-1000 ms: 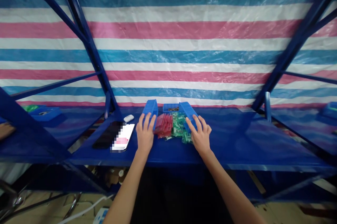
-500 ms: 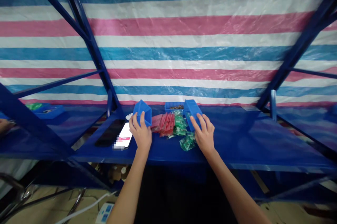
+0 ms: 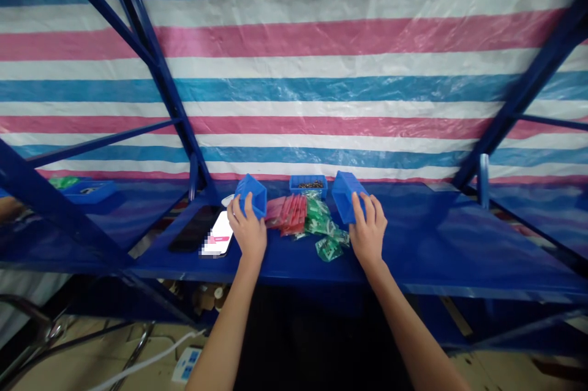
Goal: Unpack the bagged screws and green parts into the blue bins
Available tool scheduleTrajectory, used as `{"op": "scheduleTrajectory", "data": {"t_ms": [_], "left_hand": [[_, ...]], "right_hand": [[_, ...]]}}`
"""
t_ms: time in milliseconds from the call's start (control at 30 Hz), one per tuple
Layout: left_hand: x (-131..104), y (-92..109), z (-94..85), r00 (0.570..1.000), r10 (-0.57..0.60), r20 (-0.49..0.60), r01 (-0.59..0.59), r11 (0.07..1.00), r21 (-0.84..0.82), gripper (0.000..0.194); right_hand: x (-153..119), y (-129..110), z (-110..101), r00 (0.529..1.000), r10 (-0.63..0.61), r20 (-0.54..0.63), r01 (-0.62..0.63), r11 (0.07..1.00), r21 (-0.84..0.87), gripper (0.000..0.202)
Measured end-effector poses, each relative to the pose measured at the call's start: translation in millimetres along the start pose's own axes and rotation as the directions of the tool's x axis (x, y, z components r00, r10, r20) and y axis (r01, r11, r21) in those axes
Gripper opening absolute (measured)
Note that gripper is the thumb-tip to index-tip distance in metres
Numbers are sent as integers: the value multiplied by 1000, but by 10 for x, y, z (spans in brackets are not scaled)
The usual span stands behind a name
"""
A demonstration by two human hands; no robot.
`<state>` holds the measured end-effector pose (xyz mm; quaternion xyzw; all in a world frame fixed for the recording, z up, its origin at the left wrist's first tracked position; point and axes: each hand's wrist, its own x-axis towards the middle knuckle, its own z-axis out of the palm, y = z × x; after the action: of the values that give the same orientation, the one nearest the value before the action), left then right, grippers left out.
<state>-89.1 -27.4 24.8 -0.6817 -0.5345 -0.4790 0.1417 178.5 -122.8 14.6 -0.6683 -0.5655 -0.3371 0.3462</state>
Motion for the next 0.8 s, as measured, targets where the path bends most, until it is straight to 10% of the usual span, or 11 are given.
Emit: {"op": "scheduleTrajectory", "data": {"t_ms": [600, 800], "left_hand": [[-11, -80, 230, 960, -255, 120, 212, 934, 288, 75], [-38, -29, 158, 967, -242, 76, 217, 945, 246, 67]], "right_hand": [[-153, 276, 320, 801, 597, 45, -598, 801, 9, 91], [-131, 67, -273, 846, 520, -118, -508, 853, 117, 69]]}}
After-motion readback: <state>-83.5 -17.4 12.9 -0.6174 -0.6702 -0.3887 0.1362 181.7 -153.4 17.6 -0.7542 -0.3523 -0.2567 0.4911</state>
